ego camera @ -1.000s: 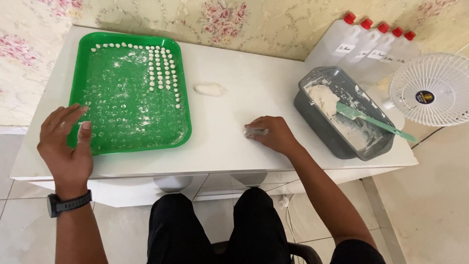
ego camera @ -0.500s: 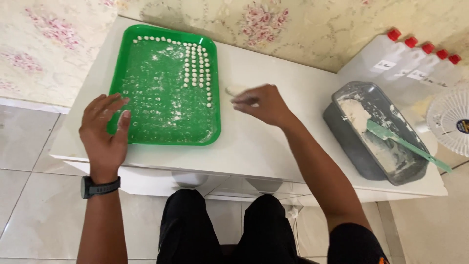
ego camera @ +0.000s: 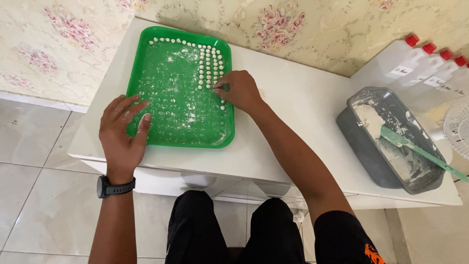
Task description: Shaping small spheres from a larger piece of white dough-like material and arranging them on a green tray.
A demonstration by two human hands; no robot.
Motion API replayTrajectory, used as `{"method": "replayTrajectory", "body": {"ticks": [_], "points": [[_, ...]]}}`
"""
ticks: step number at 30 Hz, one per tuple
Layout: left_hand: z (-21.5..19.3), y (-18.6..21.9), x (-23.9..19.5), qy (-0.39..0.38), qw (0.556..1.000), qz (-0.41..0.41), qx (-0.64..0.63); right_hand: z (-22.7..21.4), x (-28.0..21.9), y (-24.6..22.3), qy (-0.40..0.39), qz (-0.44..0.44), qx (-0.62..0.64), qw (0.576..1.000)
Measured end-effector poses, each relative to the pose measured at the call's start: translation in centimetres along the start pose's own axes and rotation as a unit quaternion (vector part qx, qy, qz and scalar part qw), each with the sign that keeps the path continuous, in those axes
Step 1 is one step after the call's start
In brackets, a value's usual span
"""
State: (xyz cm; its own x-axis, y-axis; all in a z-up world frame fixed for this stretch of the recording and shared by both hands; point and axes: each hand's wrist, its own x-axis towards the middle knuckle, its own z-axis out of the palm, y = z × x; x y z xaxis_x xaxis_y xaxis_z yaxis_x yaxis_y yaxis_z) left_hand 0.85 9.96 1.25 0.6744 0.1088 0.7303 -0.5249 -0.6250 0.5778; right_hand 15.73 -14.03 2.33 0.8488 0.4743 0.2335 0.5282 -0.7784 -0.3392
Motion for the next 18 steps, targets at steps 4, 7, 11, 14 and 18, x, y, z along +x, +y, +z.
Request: {"method": "replayTrajectory", "body": {"ticks": [4,7,11,14,18], "points": [[0.1,-0.3,-0.2,0.004,1.0,0.005,0.003,-0.6,-0.3,-1.2,-0.013,0.001,0.002,1.0],[0.1,-0.1,0.0,0.0,1.0,0.002,0.004,-0.1,-0.1,-0.9,-0.015,-0.005,-0.011,1.0],[0.1,0.1,0.0,-0.003,1.0,-0.006,0.006,0.3,0.0,-0.4,-0.013,-0.027,-0.046,0.999],[0.2,0.0,0.0,-0.004,1.0,-0.002,0.003,0.4,0.2,0.0,-0.018,-0.033,-0.047,0.998],[0.3,-0.3,-0.1,-0.008,1.0,0.001,0.009,0.4,0.3,0.2,-0.022,-0.04,-0.038,0.998]]}}
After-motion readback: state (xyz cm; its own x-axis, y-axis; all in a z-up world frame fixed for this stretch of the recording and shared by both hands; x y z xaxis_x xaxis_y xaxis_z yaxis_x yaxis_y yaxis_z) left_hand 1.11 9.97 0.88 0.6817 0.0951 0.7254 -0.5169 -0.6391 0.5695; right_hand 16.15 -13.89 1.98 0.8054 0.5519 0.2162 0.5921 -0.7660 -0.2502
